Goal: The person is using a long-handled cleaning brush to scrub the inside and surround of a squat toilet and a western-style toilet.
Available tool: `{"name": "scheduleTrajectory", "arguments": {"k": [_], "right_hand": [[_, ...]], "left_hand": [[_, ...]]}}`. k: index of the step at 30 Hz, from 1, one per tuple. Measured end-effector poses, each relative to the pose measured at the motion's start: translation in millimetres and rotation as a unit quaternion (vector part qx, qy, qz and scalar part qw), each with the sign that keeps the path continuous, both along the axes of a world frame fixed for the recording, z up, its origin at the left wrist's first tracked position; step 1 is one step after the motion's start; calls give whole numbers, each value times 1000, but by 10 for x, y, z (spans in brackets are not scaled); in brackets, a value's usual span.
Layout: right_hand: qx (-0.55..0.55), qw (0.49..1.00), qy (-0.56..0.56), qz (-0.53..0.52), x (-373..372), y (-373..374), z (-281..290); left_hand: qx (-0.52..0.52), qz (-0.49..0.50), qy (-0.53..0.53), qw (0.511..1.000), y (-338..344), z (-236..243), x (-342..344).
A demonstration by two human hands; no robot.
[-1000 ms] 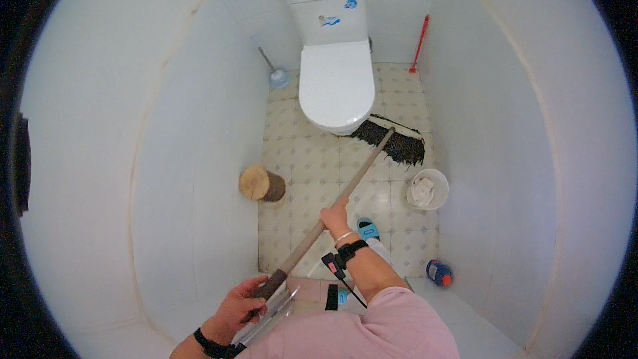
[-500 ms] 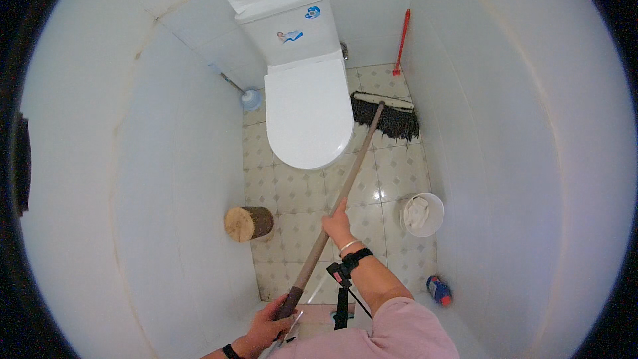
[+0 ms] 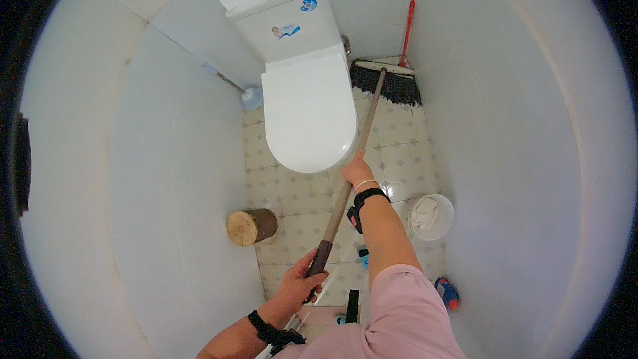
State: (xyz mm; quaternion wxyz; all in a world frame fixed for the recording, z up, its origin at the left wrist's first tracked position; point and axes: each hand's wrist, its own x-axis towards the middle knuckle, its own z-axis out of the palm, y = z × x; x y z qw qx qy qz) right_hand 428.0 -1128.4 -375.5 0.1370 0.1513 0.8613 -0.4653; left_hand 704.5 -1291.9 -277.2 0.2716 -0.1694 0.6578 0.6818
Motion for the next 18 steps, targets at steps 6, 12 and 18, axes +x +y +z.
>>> {"name": "scheduleTrajectory", "arguments": {"k": [6, 12, 18], "right_hand": [[-33, 998, -59, 11, 400, 80, 529], [-78, 989, -107, 59, 1560, -246, 592], [-144, 980, -119, 69, 3005, -622, 816]], "left_hand": [[-43, -22, -49, 998, 126, 959, 215], [-49, -15, -89, 995, -218, 1107, 1267], [-106, -35, -142, 984, -614, 1640, 2487]]}}
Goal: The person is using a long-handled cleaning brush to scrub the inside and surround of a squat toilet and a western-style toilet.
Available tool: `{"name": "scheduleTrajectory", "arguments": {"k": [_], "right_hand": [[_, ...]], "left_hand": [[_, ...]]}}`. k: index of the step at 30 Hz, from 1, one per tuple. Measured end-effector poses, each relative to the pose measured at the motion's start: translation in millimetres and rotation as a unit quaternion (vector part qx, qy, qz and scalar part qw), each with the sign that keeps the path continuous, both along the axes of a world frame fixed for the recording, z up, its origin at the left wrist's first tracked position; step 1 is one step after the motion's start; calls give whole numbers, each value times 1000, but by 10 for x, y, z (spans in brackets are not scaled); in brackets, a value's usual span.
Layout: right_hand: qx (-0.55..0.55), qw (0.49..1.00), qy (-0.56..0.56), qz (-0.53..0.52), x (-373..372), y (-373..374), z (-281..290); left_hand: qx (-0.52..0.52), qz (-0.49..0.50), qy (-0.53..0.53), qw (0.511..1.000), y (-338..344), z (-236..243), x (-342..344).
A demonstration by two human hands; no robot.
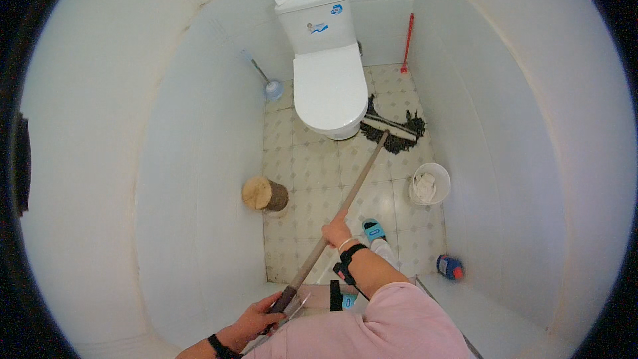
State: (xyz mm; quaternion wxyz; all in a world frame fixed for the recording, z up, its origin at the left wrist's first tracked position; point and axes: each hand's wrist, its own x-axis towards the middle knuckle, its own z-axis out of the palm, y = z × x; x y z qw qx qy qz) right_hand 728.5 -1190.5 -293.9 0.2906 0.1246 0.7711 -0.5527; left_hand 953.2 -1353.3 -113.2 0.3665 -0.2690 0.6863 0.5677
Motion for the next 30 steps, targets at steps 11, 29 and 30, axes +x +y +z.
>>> {"name": "scheduleTrajectory", "arguments": {"k": [11, 29, 30], "right_hand": [[-159, 986, -47, 20, 1477, -676, 264], [-3, 1000, 7, -9, -2445, 1018, 485], [-1, 1000, 4, -13, -2654, 1090, 499]], "left_hand": [[-54, 48, -62, 995, -584, 1144, 1052], [21, 73, -12, 997, 1259, 866, -2379], [28, 62, -5, 998, 1341, 866, -2568]]}}
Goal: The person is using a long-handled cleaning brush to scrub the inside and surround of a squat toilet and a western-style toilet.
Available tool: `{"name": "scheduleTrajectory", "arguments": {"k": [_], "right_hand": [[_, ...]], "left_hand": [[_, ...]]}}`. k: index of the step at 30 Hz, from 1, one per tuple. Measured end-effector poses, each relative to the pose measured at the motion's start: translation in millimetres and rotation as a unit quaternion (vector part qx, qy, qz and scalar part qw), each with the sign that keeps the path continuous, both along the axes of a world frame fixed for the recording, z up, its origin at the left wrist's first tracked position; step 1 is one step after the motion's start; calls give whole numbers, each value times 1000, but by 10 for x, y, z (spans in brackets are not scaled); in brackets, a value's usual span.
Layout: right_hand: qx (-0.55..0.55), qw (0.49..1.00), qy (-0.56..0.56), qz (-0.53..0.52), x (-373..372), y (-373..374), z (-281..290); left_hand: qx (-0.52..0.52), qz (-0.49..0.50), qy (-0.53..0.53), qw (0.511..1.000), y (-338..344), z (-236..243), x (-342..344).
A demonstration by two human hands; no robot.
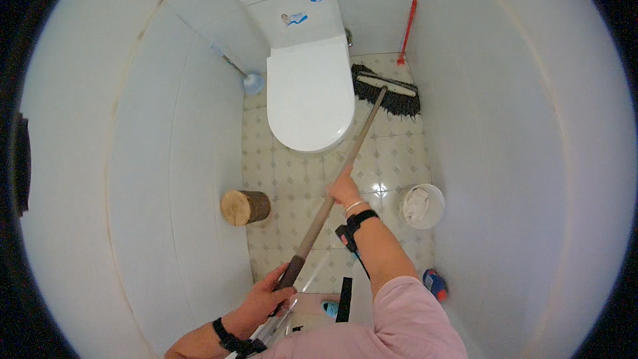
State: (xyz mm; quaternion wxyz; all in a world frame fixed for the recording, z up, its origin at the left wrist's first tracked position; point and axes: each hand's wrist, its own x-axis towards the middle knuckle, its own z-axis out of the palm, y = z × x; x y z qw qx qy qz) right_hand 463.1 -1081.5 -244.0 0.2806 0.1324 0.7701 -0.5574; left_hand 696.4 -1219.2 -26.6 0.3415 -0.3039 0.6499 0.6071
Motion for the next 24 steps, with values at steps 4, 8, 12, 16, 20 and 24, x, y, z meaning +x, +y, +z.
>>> {"name": "scheduleTrajectory", "arguments": {"k": [4, 8, 12, 16, 20, 24], "right_hand": [[27, 1000, -5, 11, -776, 239, 90], [137, 989, 33, 39, -1238, 267, -1], [61, 998, 31, -8, -910, 315, 84], [55, 998, -13, 28, -258, 223, 342], [43, 998, -26, 32, 660, 160, 27], [18, 997, -67, 20, 1691, -11, 51]], "left_hand": [[-28, -31, 24, 999, 256, 70, -692], [-21, -46, 44, 998, 227, 7, -1067], [-25, -89, -1, 996, 293, 202, -902], [-39, -125, 19, 991, 120, 71, -306], [-40, -130, 21, 990, -78, -113, 560], [-54, -126, -24, 990, -241, 146, 1435]]}}
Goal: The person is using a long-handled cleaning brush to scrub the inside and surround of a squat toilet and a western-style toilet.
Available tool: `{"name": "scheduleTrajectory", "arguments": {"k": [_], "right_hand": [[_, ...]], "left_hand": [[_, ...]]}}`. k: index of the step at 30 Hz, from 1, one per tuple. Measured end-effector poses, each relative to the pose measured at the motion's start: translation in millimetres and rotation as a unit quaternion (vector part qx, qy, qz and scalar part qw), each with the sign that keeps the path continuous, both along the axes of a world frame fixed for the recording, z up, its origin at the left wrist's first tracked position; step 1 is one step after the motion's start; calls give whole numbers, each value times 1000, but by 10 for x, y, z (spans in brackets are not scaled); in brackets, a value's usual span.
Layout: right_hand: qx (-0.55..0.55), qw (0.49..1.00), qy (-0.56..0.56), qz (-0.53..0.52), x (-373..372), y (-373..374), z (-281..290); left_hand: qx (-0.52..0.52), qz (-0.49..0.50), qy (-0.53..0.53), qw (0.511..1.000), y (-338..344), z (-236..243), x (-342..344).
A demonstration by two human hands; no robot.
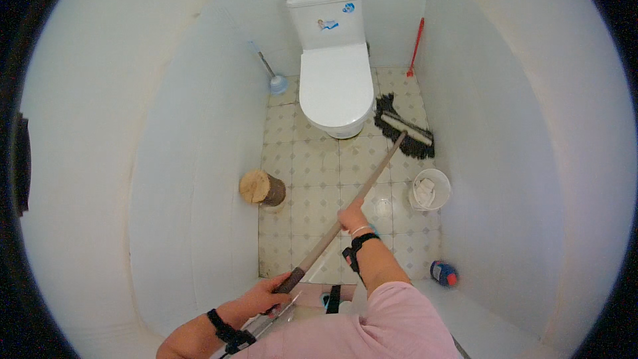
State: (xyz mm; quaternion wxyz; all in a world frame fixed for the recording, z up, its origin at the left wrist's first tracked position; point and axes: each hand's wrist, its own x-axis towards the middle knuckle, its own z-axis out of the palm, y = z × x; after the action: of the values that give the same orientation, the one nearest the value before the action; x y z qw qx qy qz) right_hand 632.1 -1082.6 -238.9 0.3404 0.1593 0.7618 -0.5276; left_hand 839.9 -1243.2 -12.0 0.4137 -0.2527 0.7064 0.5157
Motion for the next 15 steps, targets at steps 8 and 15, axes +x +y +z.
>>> {"name": "scheduleTrajectory", "arguments": {"k": [8, 15], "right_hand": [[-88, 996, -17, 12, 1546, -484, 323], [-212, 976, -50, -27, 2502, -1103, 864]], "left_hand": [[-53, -52, -33, 997, -503, 756, 1353], [-168, -104, -12, 980, -936, 1537, 2093]]}}
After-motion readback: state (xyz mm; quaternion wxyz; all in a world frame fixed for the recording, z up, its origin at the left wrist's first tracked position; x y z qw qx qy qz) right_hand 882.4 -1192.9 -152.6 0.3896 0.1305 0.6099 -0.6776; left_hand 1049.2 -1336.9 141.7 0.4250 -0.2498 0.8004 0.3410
